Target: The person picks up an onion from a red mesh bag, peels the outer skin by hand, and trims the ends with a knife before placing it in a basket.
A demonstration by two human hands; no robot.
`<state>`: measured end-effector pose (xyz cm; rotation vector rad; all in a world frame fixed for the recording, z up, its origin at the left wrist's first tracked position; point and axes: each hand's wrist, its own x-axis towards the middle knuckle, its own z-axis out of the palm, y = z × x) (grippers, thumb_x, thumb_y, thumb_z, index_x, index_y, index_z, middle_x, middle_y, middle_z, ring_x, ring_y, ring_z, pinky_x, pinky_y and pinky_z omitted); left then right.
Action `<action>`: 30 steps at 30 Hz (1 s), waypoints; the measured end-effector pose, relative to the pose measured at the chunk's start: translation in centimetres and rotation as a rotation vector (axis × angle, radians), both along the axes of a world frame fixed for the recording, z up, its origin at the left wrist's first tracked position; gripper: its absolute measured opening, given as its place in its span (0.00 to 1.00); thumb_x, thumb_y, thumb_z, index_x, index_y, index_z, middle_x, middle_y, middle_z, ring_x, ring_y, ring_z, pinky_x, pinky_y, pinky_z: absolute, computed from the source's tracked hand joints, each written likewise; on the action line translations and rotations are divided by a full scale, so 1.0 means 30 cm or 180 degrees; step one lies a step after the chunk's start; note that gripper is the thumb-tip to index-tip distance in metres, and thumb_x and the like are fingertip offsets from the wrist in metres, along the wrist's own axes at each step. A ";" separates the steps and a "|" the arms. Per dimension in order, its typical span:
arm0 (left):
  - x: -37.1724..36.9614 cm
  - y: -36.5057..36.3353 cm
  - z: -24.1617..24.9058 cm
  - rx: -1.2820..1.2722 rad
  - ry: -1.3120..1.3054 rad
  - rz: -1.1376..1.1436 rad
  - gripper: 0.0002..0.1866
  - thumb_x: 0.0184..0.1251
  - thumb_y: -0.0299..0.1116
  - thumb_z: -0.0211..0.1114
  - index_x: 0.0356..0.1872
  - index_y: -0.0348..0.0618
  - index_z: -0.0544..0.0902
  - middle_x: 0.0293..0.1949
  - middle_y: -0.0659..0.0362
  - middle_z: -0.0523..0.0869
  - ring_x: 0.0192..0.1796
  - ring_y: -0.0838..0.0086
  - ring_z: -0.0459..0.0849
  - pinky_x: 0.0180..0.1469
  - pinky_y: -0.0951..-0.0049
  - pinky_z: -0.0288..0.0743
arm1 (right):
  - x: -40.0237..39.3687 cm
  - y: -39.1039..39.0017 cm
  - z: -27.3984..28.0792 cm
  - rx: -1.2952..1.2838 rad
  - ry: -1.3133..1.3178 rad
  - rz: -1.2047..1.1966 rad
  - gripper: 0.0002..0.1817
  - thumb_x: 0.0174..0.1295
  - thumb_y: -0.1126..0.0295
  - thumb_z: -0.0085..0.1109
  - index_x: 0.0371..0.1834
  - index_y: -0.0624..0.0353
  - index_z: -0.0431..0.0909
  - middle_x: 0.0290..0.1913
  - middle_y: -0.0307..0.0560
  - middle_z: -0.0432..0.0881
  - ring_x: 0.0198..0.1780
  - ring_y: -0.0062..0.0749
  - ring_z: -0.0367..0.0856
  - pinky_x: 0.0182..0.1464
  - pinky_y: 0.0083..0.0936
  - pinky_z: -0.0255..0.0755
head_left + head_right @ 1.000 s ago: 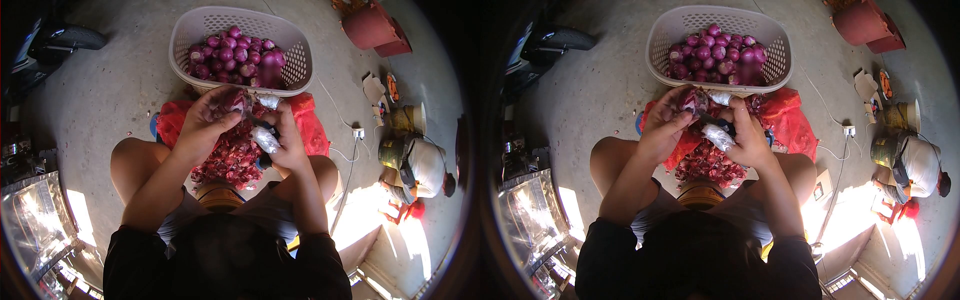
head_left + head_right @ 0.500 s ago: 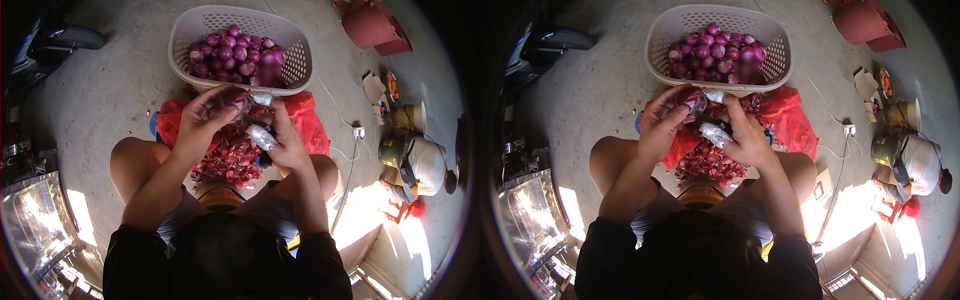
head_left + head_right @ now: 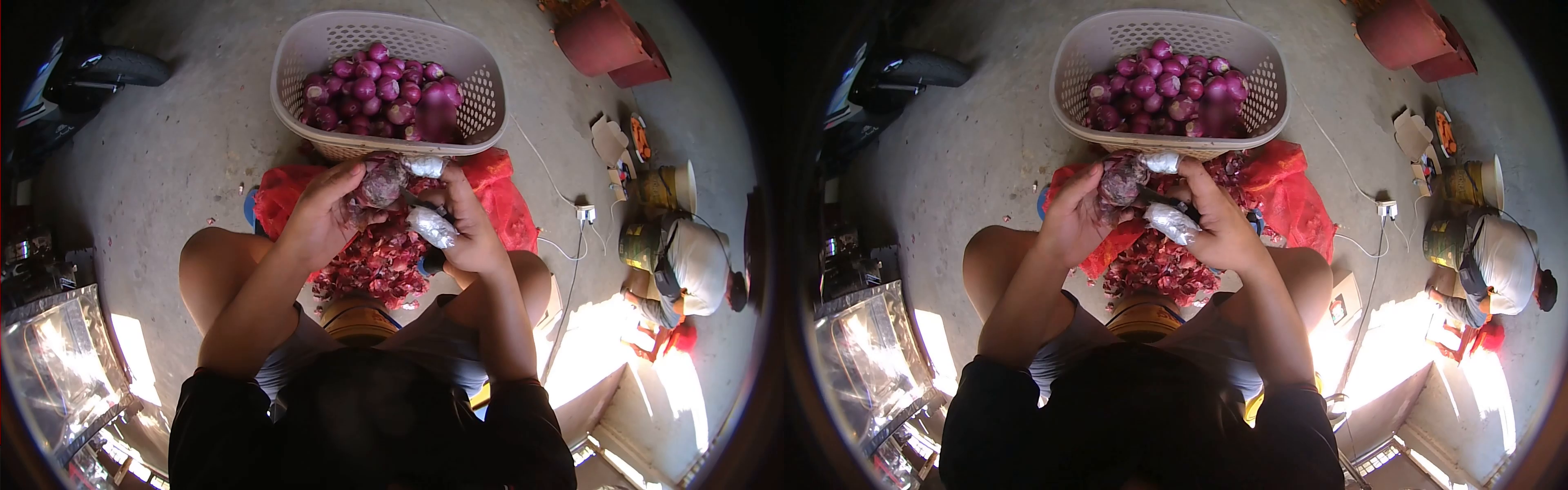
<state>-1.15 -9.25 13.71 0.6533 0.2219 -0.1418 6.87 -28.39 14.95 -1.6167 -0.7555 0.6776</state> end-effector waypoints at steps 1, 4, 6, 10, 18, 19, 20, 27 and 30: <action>0.002 -0.004 0.012 0.0039 0.0016 0.0032 0.21 0.69 0.41 0.49 0.58 0.41 0.68 0.51 0.58 0.78 0.52 0.71 0.78 0.50 0.69 0.75 | -0.002 0.001 0.005 -0.0016 0.0112 -0.0013 0.31 0.57 0.75 0.58 0.63 0.59 0.55 0.35 0.45 0.80 0.38 0.25 0.78 0.42 0.21 0.68; 0.015 -0.021 0.030 0.0458 -0.0244 0.0401 0.21 0.67 0.37 0.53 0.59 0.41 0.68 0.51 0.59 0.78 0.53 0.73 0.76 0.53 0.71 0.72 | 0.001 0.009 -0.013 0.0277 0.0076 -0.0195 0.30 0.59 0.73 0.57 0.62 0.60 0.53 0.36 0.46 0.79 0.38 0.26 0.78 0.43 0.22 0.68; 0.019 -0.019 0.025 0.0788 -0.0396 0.0480 0.22 0.65 0.32 0.56 0.59 0.40 0.68 0.51 0.59 0.77 0.54 0.74 0.75 0.54 0.72 0.70 | 0.004 0.015 -0.021 0.0392 0.0174 -0.0210 0.31 0.59 0.73 0.57 0.62 0.61 0.52 0.38 0.48 0.79 0.39 0.28 0.78 0.44 0.24 0.69; 0.017 -0.031 0.024 0.1407 -0.0663 0.0855 0.25 0.59 0.23 0.63 0.58 0.35 0.67 0.49 0.57 0.78 0.50 0.78 0.77 0.53 0.75 0.71 | 0.007 0.009 -0.031 0.0173 -0.0025 -0.0283 0.31 0.59 0.71 0.57 0.62 0.61 0.53 0.38 0.50 0.80 0.40 0.33 0.80 0.44 0.26 0.70; 0.015 -0.032 0.024 0.1606 -0.0859 0.0841 0.29 0.54 0.18 0.66 0.58 0.34 0.67 0.48 0.55 0.78 0.51 0.75 0.77 0.54 0.74 0.72 | 0.012 0.007 -0.020 -0.0235 -0.0587 -0.0223 0.30 0.54 0.75 0.58 0.61 0.61 0.57 0.35 0.51 0.81 0.40 0.37 0.81 0.43 0.27 0.70; 0.015 -0.032 0.020 0.1633 -0.0863 0.0830 0.29 0.53 0.18 0.66 0.58 0.34 0.67 0.48 0.55 0.78 0.51 0.74 0.77 0.55 0.74 0.72 | 0.011 0.009 -0.024 -0.0190 -0.0586 -0.0222 0.30 0.54 0.75 0.58 0.61 0.61 0.57 0.35 0.51 0.81 0.40 0.37 0.82 0.43 0.28 0.70; 0.015 -0.032 0.015 0.1649 -0.0896 0.0821 0.29 0.53 0.17 0.66 0.58 0.34 0.67 0.48 0.55 0.77 0.51 0.74 0.77 0.55 0.74 0.72 | 0.010 0.012 -0.018 -0.0214 -0.0520 -0.0256 0.30 0.54 0.75 0.58 0.61 0.61 0.58 0.35 0.51 0.81 0.41 0.37 0.82 0.43 0.28 0.70; 0.014 -0.041 0.008 0.1686 -0.0948 0.0784 0.31 0.52 0.15 0.64 0.59 0.32 0.65 0.52 0.54 0.75 0.53 0.73 0.76 0.57 0.72 0.70 | 0.012 0.018 -0.007 -0.0189 -0.0430 -0.0237 0.29 0.55 0.75 0.58 0.60 0.60 0.58 0.36 0.51 0.81 0.41 0.37 0.81 0.43 0.27 0.70; 0.016 -0.045 0.013 0.1651 -0.0913 0.0880 0.30 0.52 0.15 0.65 0.59 0.33 0.65 0.51 0.54 0.75 0.52 0.74 0.76 0.56 0.73 0.71 | 0.008 0.012 -0.006 -0.0305 -0.0356 -0.0260 0.30 0.54 0.74 0.58 0.60 0.60 0.57 0.35 0.51 0.81 0.40 0.37 0.81 0.42 0.27 0.70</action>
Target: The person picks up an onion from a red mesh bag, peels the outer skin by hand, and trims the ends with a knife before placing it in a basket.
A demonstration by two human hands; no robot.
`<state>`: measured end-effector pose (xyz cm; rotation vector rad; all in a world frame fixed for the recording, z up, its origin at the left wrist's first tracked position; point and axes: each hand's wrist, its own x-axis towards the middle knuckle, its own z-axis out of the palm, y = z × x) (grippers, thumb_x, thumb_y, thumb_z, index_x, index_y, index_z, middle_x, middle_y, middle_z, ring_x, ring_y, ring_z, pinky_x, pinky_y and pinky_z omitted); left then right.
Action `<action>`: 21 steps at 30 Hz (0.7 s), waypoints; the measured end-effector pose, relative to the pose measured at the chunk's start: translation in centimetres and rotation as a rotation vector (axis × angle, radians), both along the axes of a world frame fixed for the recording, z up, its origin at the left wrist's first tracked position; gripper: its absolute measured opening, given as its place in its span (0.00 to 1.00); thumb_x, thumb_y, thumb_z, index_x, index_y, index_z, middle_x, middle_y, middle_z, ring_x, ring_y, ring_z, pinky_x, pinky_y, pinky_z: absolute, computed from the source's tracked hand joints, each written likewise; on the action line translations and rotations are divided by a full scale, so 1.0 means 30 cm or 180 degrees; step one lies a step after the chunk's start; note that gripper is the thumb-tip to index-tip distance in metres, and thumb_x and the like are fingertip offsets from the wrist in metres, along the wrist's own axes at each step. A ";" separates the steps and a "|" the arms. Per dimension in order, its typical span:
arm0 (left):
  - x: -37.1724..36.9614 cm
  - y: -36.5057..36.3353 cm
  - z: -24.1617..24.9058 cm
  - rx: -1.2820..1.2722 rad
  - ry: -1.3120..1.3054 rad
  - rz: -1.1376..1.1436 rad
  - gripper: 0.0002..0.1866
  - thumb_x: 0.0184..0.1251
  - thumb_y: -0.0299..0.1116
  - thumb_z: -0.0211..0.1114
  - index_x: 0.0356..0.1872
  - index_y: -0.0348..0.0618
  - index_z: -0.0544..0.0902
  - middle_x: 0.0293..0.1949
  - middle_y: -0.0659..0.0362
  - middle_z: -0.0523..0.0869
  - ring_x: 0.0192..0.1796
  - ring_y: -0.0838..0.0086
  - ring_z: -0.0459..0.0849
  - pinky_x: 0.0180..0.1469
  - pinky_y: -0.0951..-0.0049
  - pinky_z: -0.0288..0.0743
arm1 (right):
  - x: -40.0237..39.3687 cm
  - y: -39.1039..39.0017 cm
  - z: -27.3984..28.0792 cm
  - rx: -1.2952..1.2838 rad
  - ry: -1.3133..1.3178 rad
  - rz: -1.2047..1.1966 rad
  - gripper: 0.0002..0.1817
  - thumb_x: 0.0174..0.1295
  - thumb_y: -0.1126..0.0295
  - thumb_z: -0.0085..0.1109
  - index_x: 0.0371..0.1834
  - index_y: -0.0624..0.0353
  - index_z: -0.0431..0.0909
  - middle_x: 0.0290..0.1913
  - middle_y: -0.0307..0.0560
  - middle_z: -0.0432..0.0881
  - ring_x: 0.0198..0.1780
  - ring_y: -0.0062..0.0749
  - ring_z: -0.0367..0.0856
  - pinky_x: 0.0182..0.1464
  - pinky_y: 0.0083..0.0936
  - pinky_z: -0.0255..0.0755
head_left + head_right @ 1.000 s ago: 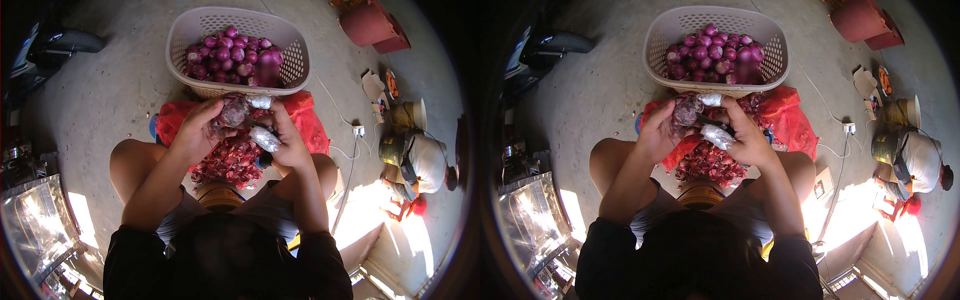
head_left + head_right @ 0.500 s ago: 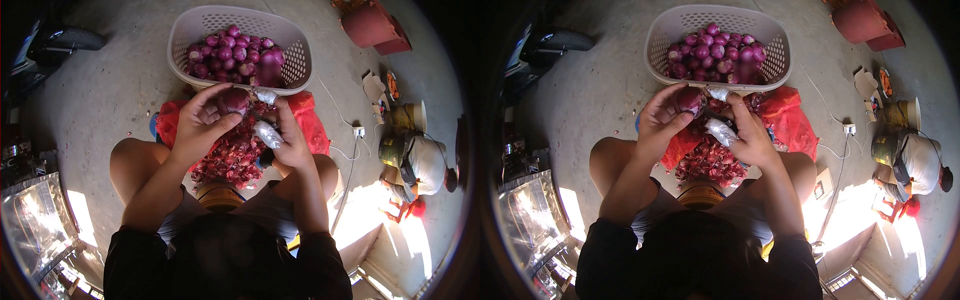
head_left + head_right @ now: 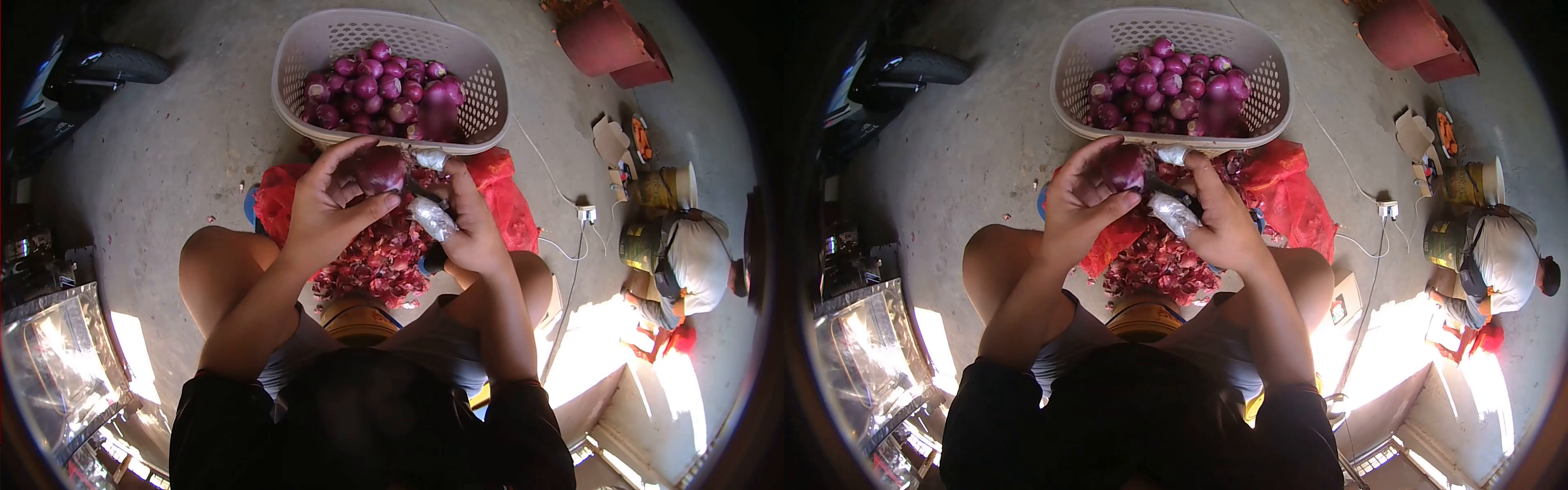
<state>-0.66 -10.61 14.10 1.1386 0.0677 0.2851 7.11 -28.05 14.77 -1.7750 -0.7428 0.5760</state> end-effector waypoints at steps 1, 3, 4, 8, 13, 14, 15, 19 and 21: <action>0.000 -0.001 0.003 -0.0044 0.0010 0.0032 0.30 0.52 0.16 0.65 0.58 0.34 0.66 0.50 0.55 0.75 0.52 0.75 0.76 0.56 0.74 0.72 | 0.000 -0.003 -0.004 -0.0031 -0.0004 -0.0024 0.30 0.54 0.74 0.58 0.60 0.60 0.56 0.35 0.51 0.81 0.40 0.37 0.81 0.42 0.27 0.70; 0.000 0.002 0.005 -0.0164 0.0179 -0.0029 0.30 0.53 0.17 0.65 0.58 0.34 0.66 0.50 0.55 0.76 0.52 0.75 0.76 0.56 0.74 0.71 | -0.001 -0.006 -0.006 -0.0094 -0.0016 0.0032 0.31 0.53 0.74 0.58 0.61 0.60 0.55 0.34 0.50 0.80 0.38 0.38 0.81 0.41 0.28 0.70; 0.000 0.003 0.005 -0.0224 0.0263 -0.0059 0.29 0.53 0.17 0.65 0.59 0.34 0.66 0.50 0.55 0.76 0.51 0.75 0.76 0.56 0.74 0.71 | -0.001 -0.006 -0.007 -0.0126 -0.0022 0.0060 0.32 0.53 0.74 0.58 0.61 0.60 0.55 0.34 0.50 0.80 0.37 0.38 0.81 0.40 0.28 0.70; 0.004 0.003 -0.002 -0.0235 0.0377 -0.0042 0.28 0.56 0.20 0.64 0.59 0.35 0.65 0.49 0.56 0.76 0.51 0.76 0.76 0.55 0.74 0.71 | -0.005 -0.005 -0.004 -0.0231 -0.0371 0.0159 0.34 0.50 0.75 0.58 0.61 0.60 0.54 0.31 0.49 0.78 0.33 0.42 0.79 0.37 0.29 0.70; 0.005 0.012 -0.010 -0.1036 0.0626 -0.0130 0.23 0.62 0.23 0.57 0.59 0.40 0.65 0.51 0.57 0.76 0.53 0.72 0.76 0.56 0.70 0.70 | 0.000 -0.020 -0.030 -0.0238 -0.0544 0.0140 0.35 0.47 0.76 0.59 0.60 0.59 0.54 0.30 0.50 0.77 0.31 0.45 0.78 0.35 0.30 0.69; 0.005 0.013 -0.004 -0.1093 0.0652 -0.0129 0.22 0.62 0.24 0.56 0.58 0.41 0.65 0.51 0.57 0.76 0.53 0.72 0.76 0.57 0.70 0.70 | 0.000 -0.018 -0.028 -0.0242 -0.0588 0.0142 0.35 0.46 0.76 0.59 0.60 0.60 0.54 0.30 0.50 0.77 0.31 0.46 0.78 0.34 0.31 0.70; 0.006 0.013 0.010 -0.1150 0.0679 -0.0128 0.22 0.62 0.25 0.56 0.58 0.41 0.65 0.50 0.57 0.76 0.53 0.71 0.76 0.57 0.69 0.69 | -0.001 -0.016 -0.024 -0.0247 -0.0632 0.0144 0.36 0.46 0.76 0.59 0.60 0.60 0.54 0.30 0.50 0.77 0.31 0.47 0.78 0.34 0.31 0.70; 0.008 0.020 0.008 -0.1832 0.0666 -0.0307 0.23 0.61 0.26 0.59 0.57 0.45 0.65 0.47 0.59 0.77 0.51 0.74 0.77 0.53 0.71 0.72 | -0.007 -0.010 -0.032 -0.0330 -0.1183 0.0140 0.37 0.44 0.75 0.60 0.60 0.59 0.54 0.31 0.51 0.78 0.31 0.51 0.79 0.32 0.36 0.71; 0.003 0.019 0.002 -0.1754 0.0796 -0.0201 0.21 0.61 0.27 0.59 0.55 0.46 0.66 0.47 0.60 0.77 0.50 0.75 0.77 0.52 0.73 0.72 | -0.013 -0.005 -0.032 -0.0285 -0.1189 0.0195 0.38 0.44 0.74 0.61 0.60 0.60 0.54 0.31 0.52 0.78 0.31 0.51 0.80 0.31 0.37 0.72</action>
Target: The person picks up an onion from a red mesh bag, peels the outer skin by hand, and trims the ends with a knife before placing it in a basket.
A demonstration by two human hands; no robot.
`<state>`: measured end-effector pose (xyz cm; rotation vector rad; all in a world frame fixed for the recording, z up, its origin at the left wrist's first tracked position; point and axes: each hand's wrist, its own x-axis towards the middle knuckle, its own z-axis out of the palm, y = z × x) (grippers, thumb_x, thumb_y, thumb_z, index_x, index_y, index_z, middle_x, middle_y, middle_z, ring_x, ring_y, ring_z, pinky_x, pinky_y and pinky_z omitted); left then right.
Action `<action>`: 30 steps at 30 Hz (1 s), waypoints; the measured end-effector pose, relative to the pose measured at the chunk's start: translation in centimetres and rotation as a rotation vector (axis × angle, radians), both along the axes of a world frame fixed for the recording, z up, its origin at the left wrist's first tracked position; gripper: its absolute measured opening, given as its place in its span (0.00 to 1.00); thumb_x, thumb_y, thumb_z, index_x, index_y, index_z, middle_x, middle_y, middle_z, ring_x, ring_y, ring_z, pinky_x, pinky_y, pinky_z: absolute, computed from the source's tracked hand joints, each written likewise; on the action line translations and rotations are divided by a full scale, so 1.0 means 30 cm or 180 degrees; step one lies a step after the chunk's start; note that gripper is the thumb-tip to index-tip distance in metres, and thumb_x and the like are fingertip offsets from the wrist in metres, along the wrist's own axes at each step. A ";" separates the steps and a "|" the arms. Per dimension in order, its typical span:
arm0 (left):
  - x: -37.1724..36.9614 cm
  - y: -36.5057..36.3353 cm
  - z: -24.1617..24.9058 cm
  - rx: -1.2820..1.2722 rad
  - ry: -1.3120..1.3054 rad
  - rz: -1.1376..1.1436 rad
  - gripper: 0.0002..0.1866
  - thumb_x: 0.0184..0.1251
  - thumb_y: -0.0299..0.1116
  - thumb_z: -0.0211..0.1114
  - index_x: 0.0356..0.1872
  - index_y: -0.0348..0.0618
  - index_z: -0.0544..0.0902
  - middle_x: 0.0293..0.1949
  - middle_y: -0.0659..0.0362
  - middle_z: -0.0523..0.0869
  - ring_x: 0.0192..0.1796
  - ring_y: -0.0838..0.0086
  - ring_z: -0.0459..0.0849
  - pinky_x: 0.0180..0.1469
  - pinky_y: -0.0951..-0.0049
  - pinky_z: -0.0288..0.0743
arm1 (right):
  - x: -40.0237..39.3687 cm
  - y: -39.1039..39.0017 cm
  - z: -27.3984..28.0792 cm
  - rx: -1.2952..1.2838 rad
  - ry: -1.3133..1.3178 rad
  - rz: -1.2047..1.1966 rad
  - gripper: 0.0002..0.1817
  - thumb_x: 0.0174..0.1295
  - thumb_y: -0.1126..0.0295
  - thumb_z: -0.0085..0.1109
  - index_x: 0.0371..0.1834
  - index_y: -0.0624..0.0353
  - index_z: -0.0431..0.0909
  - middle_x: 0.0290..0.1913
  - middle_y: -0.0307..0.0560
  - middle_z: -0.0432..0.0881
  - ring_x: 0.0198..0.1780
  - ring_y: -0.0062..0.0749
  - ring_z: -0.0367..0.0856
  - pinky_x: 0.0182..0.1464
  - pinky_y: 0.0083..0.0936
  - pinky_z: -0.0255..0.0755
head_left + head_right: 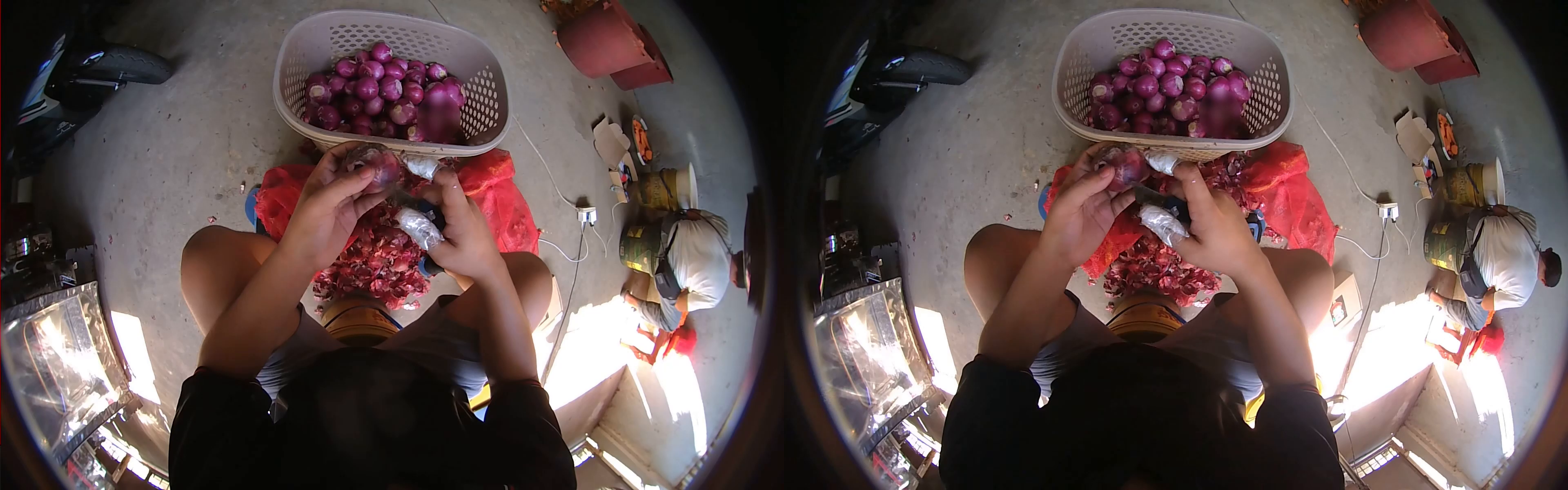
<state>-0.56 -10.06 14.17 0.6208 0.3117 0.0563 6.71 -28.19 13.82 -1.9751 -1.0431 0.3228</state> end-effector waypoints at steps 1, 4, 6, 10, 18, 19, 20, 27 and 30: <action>-0.002 0.000 -0.002 0.0046 0.0075 0.0028 0.20 0.61 0.28 0.59 0.54 0.47 0.67 0.47 0.60 0.78 0.50 0.76 0.77 0.52 0.73 0.72 | -0.003 0.003 -0.001 0.0017 0.0000 0.0032 0.38 0.44 0.74 0.61 0.60 0.60 0.53 0.32 0.52 0.78 0.31 0.52 0.80 0.31 0.38 0.72; -0.008 0.005 -0.007 -0.0050 0.0277 0.0072 0.17 0.64 0.33 0.56 0.53 0.44 0.70 0.47 0.59 0.79 0.48 0.74 0.78 0.47 0.70 0.73 | -0.009 0.006 -0.019 -0.0043 -0.0280 0.0083 0.37 0.44 0.73 0.62 0.59 0.61 0.54 0.33 0.53 0.79 0.30 0.51 0.80 0.30 0.39 0.72; -0.005 0.012 -0.004 -0.0137 0.0149 -0.0070 0.16 0.63 0.32 0.58 0.51 0.46 0.70 0.46 0.61 0.79 0.48 0.77 0.78 0.47 0.75 0.74 | -0.014 0.019 -0.012 0.0027 -0.0297 0.0075 0.37 0.44 0.72 0.63 0.59 0.62 0.55 0.33 0.53 0.79 0.29 0.51 0.80 0.29 0.39 0.72; 0.002 0.000 -0.007 -0.0059 -0.0106 -0.0053 0.14 0.66 0.34 0.57 0.50 0.45 0.70 0.45 0.62 0.79 0.47 0.79 0.79 0.45 0.79 0.76 | -0.016 0.034 -0.032 0.0414 -0.0414 0.0069 0.35 0.46 0.71 0.63 0.57 0.61 0.56 0.33 0.53 0.80 0.28 0.51 0.80 0.27 0.39 0.72; -0.008 -0.015 -0.002 -0.0277 -0.0086 -0.0229 0.14 0.67 0.36 0.56 0.50 0.46 0.70 0.45 0.63 0.78 0.48 0.79 0.78 0.48 0.75 0.77 | -0.012 0.034 -0.024 0.0094 -0.0226 -0.0022 0.31 0.51 0.73 0.62 0.57 0.61 0.59 0.41 0.56 0.80 0.40 0.48 0.80 0.39 0.32 0.72; -0.009 -0.015 -0.003 -0.0283 -0.0084 -0.0226 0.14 0.67 0.36 0.56 0.50 0.46 0.70 0.45 0.63 0.78 0.48 0.79 0.78 0.48 0.74 0.77 | -0.011 0.030 -0.026 0.0067 -0.0176 0.0009 0.30 0.52 0.74 0.62 0.58 0.61 0.59 0.44 0.56 0.80 0.43 0.45 0.81 0.42 0.30 0.72; -0.010 -0.015 -0.008 -0.0216 -0.0096 -0.0205 0.14 0.68 0.37 0.54 0.50 0.46 0.70 0.46 0.62 0.78 0.49 0.78 0.78 0.49 0.74 0.76 | -0.010 0.025 -0.027 0.0039 -0.0126 0.0038 0.29 0.54 0.74 0.62 0.58 0.62 0.59 0.46 0.56 0.80 0.46 0.43 0.81 0.45 0.28 0.72; -0.013 -0.012 -0.014 -0.0217 -0.0146 -0.0288 0.14 0.67 0.38 0.55 0.51 0.47 0.70 0.48 0.62 0.78 0.50 0.77 0.77 0.50 0.72 0.76 | 0.010 0.038 -0.041 0.0501 -0.0211 -0.0021 0.30 0.43 0.75 0.62 0.52 0.57 0.62 0.31 0.53 0.80 0.30 0.54 0.80 0.29 0.40 0.71; -0.011 -0.011 0.000 -0.0200 -0.0183 -0.0213 0.15 0.65 0.36 0.59 0.50 0.48 0.68 0.48 0.62 0.77 0.50 0.77 0.77 0.50 0.71 0.76 | -0.002 0.023 -0.027 0.0373 0.0065 -0.0047 0.31 0.42 0.75 0.62 0.52 0.58 0.60 0.32 0.54 0.80 0.30 0.55 0.80 0.29 0.39 0.71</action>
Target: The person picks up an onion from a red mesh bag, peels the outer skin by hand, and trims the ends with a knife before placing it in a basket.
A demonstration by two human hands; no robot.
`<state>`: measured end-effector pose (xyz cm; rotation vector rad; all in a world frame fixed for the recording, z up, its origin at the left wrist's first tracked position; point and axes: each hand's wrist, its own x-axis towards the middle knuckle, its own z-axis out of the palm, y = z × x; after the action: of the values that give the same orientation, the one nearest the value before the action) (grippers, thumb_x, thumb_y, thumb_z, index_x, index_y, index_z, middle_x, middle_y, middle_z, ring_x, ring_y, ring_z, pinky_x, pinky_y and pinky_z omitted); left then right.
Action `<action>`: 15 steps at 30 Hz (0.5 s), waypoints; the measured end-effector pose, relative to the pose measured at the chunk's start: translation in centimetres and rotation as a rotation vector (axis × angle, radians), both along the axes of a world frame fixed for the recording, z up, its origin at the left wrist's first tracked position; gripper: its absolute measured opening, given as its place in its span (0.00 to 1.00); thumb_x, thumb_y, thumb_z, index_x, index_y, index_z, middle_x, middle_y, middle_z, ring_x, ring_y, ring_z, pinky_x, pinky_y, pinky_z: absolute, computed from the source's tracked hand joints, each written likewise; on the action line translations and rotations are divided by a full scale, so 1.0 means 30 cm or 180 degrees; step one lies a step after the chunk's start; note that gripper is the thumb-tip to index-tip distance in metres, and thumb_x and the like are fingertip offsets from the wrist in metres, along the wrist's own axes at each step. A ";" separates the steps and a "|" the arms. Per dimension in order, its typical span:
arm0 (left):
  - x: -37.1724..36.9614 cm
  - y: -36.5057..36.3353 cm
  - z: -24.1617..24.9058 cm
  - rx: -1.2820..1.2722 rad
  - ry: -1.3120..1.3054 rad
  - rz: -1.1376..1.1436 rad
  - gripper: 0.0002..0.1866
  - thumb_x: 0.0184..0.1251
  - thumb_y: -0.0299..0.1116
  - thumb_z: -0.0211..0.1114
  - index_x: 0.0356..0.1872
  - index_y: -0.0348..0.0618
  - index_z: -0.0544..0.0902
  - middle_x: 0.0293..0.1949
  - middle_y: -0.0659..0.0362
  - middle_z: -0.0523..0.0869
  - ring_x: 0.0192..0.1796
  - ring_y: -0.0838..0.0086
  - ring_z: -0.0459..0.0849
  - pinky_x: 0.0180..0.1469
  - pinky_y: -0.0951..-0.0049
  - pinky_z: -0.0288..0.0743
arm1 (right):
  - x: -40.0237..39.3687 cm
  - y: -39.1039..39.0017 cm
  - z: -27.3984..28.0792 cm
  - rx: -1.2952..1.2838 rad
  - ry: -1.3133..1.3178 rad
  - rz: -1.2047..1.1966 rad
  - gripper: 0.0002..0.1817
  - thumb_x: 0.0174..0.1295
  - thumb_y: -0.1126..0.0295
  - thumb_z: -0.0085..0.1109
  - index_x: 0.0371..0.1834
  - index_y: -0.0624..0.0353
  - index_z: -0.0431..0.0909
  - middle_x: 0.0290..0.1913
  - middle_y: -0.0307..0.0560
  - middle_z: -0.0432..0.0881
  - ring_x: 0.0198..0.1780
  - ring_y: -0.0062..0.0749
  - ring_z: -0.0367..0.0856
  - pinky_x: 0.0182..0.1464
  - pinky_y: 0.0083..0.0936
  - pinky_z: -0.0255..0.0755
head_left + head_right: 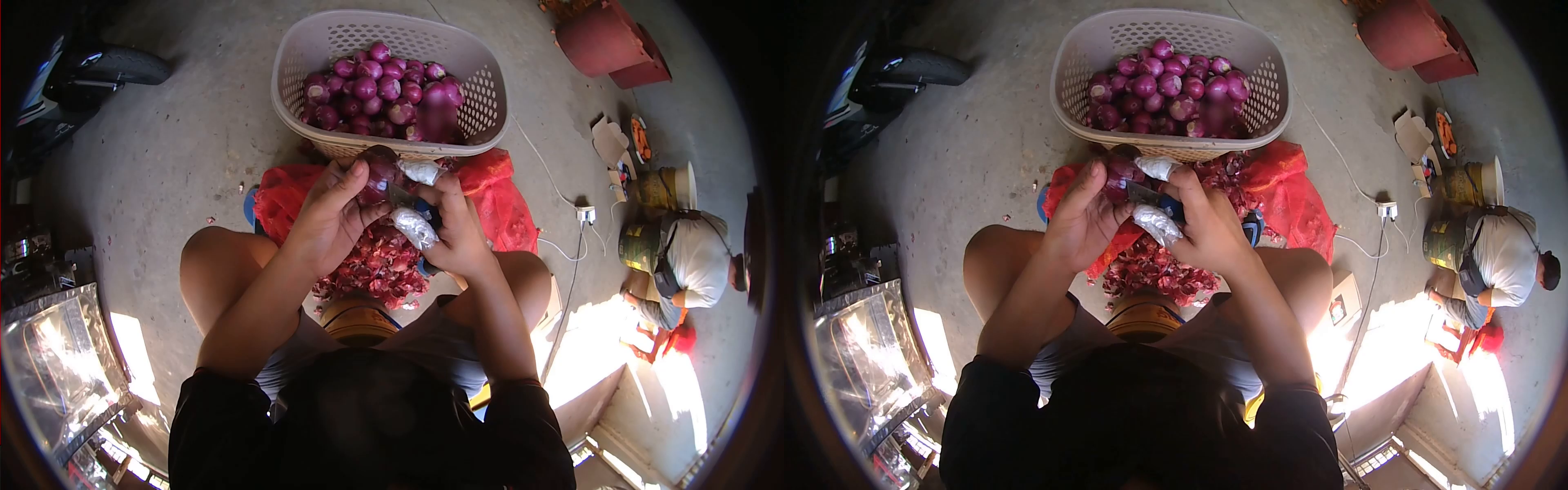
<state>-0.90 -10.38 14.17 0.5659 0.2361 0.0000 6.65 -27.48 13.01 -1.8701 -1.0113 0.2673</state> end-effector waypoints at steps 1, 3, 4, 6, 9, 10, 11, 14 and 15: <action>0.001 -0.001 0.004 0.0037 -0.0020 0.0045 0.16 0.64 0.35 0.59 0.50 0.48 0.68 0.48 0.62 0.77 0.50 0.76 0.77 0.50 0.71 0.75 | -0.003 -0.003 0.005 -0.0046 0.0105 -0.0006 0.31 0.42 0.75 0.62 0.53 0.58 0.59 0.33 0.55 0.80 0.30 0.55 0.80 0.29 0.39 0.71; 0.000 -0.004 -0.014 0.0295 -0.0108 0.0233 0.17 0.63 0.32 0.61 0.49 0.47 0.67 0.47 0.61 0.77 0.50 0.75 0.77 0.50 0.71 0.75 | 0.000 -0.004 -0.004 -0.0066 0.0082 0.0045 0.33 0.42 0.76 0.62 0.54 0.59 0.58 0.33 0.56 0.80 0.31 0.55 0.80 0.29 0.39 0.71; 0.001 -0.006 -0.022 0.0424 -0.0151 0.0323 0.17 0.62 0.30 0.62 0.48 0.46 0.66 0.47 0.61 0.76 0.50 0.75 0.77 0.50 0.71 0.75 | 0.001 -0.005 -0.008 -0.0076 0.0071 0.0068 0.34 0.41 0.76 0.62 0.54 0.59 0.57 0.33 0.56 0.80 0.31 0.56 0.80 0.29 0.39 0.71; 0.004 -0.011 -0.025 0.0542 -0.0127 0.0418 0.19 0.59 0.26 0.64 0.47 0.45 0.65 0.47 0.60 0.75 0.50 0.75 0.76 0.51 0.71 0.74 | 0.002 -0.006 0.009 -0.0215 0.0047 0.0137 0.32 0.50 0.75 0.62 0.57 0.60 0.56 0.37 0.53 0.80 0.34 0.38 0.79 0.35 0.28 0.70; 0.007 -0.021 -0.031 0.0721 -0.0175 0.0574 0.22 0.55 0.22 0.66 0.47 0.43 0.64 0.48 0.58 0.75 0.50 0.75 0.76 0.52 0.71 0.73 | 0.003 -0.005 0.018 -0.0410 0.0018 0.0182 0.30 0.55 0.74 0.62 0.58 0.61 0.56 0.39 0.52 0.80 0.38 0.30 0.80 0.40 0.23 0.70; 0.008 -0.023 -0.032 0.0779 -0.0206 0.0629 0.23 0.54 0.21 0.67 0.47 0.42 0.64 0.48 0.57 0.74 0.50 0.75 0.75 0.53 0.72 0.72 | 0.003 -0.005 0.018 -0.0475 0.0008 0.0188 0.30 0.55 0.74 0.62 0.58 0.61 0.57 0.40 0.52 0.80 0.39 0.31 0.80 0.41 0.23 0.70; 0.008 -0.023 -0.032 0.0815 -0.0227 0.0634 0.24 0.53 0.20 0.67 0.47 0.42 0.64 0.48 0.57 0.74 0.50 0.75 0.75 0.53 0.72 0.72 | 0.004 -0.002 0.011 -0.0334 -0.0045 0.0155 0.31 0.50 0.75 0.62 0.57 0.59 0.58 0.37 0.53 0.80 0.36 0.39 0.80 0.37 0.28 0.70; 0.007 -0.022 -0.030 0.0886 -0.0291 0.0678 0.26 0.51 0.19 0.68 0.47 0.41 0.64 0.48 0.57 0.74 0.51 0.74 0.75 0.54 0.73 0.72 | 0.011 0.008 -0.007 -0.0052 -0.0145 0.0098 0.33 0.42 0.76 0.61 0.55 0.54 0.59 0.30 0.54 0.80 0.30 0.54 0.80 0.29 0.40 0.70; 0.007 -0.024 -0.030 0.0884 -0.0312 0.0707 0.26 0.50 0.18 0.68 0.47 0.41 0.64 0.48 0.57 0.74 0.51 0.74 0.75 0.54 0.73 0.72 | 0.013 0.007 -0.003 -0.0053 -0.0140 0.0103 0.33 0.43 0.76 0.62 0.55 0.55 0.59 0.31 0.53 0.80 0.31 0.54 0.80 0.30 0.40 0.70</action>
<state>-0.68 -11.09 13.26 0.8113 0.2037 0.2788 7.05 -27.26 12.92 -1.8831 -1.0729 0.2556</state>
